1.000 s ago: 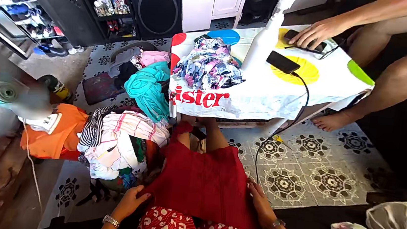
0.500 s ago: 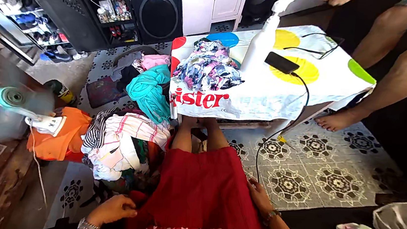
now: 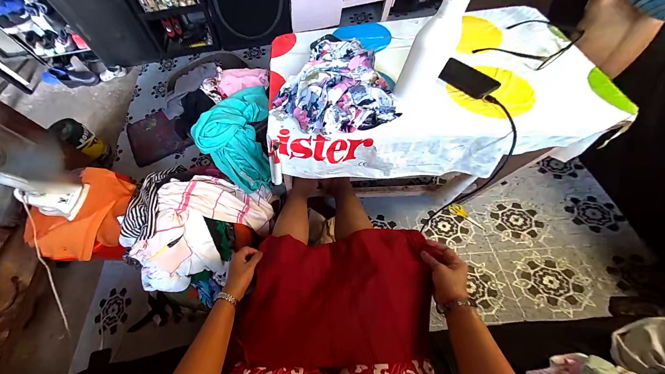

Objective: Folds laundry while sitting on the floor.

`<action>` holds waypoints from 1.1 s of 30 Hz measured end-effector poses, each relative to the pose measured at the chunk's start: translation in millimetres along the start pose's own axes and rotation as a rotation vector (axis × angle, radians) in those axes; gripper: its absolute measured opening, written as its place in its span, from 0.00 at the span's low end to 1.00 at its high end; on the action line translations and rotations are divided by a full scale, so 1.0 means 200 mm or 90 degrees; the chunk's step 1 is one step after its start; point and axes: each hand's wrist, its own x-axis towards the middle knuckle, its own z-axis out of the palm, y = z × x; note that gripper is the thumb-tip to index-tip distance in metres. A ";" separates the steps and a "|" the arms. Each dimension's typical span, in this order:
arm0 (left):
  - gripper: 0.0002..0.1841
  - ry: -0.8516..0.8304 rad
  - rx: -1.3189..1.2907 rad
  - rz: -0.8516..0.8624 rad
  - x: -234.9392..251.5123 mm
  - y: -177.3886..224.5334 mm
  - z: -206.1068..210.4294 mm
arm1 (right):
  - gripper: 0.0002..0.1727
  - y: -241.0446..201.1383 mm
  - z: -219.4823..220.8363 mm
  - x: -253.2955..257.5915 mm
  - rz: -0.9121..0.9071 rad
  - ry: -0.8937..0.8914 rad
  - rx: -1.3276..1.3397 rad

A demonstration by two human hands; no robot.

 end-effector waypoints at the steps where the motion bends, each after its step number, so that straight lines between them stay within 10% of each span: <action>1: 0.13 0.014 0.032 0.019 -0.01 0.01 -0.02 | 0.22 -0.01 -0.02 0.00 -0.023 0.006 -0.089; 9: 0.14 -0.197 0.164 0.223 -0.49 0.10 -0.15 | 0.23 -0.05 -0.01 -0.53 -0.410 -0.193 -0.387; 14: 0.35 -0.155 0.290 0.246 -0.80 0.07 -0.05 | 0.32 0.02 0.09 -0.88 -0.594 -0.314 -0.481; 20: 0.25 -0.005 0.354 0.349 -0.84 0.03 0.00 | 0.36 -0.03 0.03 -0.83 -0.416 -0.142 -0.434; 25: 0.14 0.099 0.390 0.330 -0.75 -0.03 -0.16 | 0.20 -0.03 -0.24 -0.70 -0.318 -0.049 -0.424; 33: 0.11 0.008 0.405 0.451 -0.79 0.01 -0.49 | 0.12 -0.06 -0.63 -0.59 -0.441 -0.297 -0.457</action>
